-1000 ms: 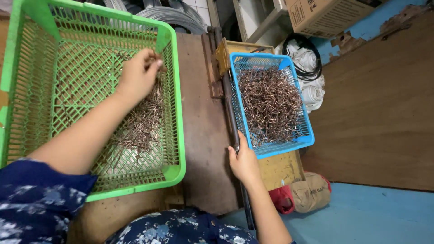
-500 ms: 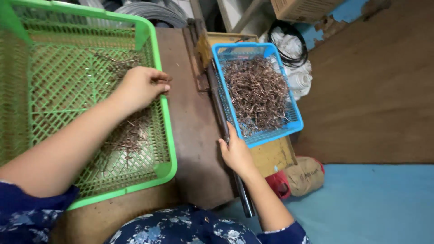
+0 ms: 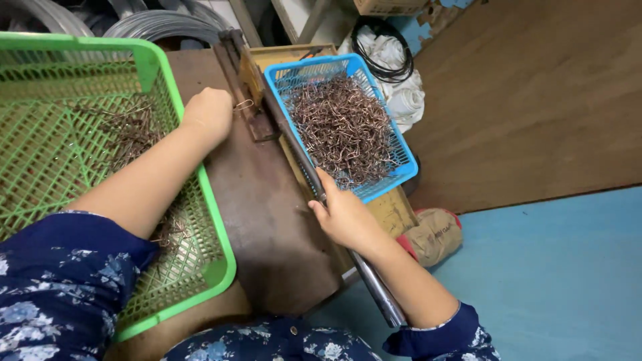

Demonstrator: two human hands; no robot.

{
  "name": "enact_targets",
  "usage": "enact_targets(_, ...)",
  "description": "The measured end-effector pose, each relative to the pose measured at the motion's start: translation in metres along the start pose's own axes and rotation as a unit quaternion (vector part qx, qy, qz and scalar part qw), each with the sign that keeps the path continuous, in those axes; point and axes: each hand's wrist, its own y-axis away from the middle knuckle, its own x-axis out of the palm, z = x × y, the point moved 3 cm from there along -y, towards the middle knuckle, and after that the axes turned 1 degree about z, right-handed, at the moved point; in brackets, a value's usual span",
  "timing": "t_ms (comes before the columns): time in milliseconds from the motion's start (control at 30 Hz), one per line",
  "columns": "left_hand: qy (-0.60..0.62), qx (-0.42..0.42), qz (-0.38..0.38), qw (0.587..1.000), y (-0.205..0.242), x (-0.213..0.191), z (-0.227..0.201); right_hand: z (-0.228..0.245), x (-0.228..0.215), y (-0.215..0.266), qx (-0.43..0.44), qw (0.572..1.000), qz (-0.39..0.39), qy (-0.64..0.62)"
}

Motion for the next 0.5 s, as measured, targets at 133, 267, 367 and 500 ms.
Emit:
enact_targets(133,0.007,-0.011,0.014,1.0,-0.016,0.004,0.011,0.001,0.004,-0.002,0.002,1.0,0.011,-0.006)
enact_targets(267,-0.004,0.003,0.004,1.0,-0.011,-0.012,-0.007,0.005,0.003,-0.001,0.015,1.0,0.02,-0.009)
enact_targets(367,0.029,0.008,-0.005,1.0,-0.012,-0.009,-0.015,0.013,0.001,0.004,0.018,0.999,0.029,-0.01)
enact_targets(500,0.062,0.039,-0.027,0.997,-0.037,0.034,0.001,0.003,0.015,-0.004,0.017,0.999,0.032,-0.015)
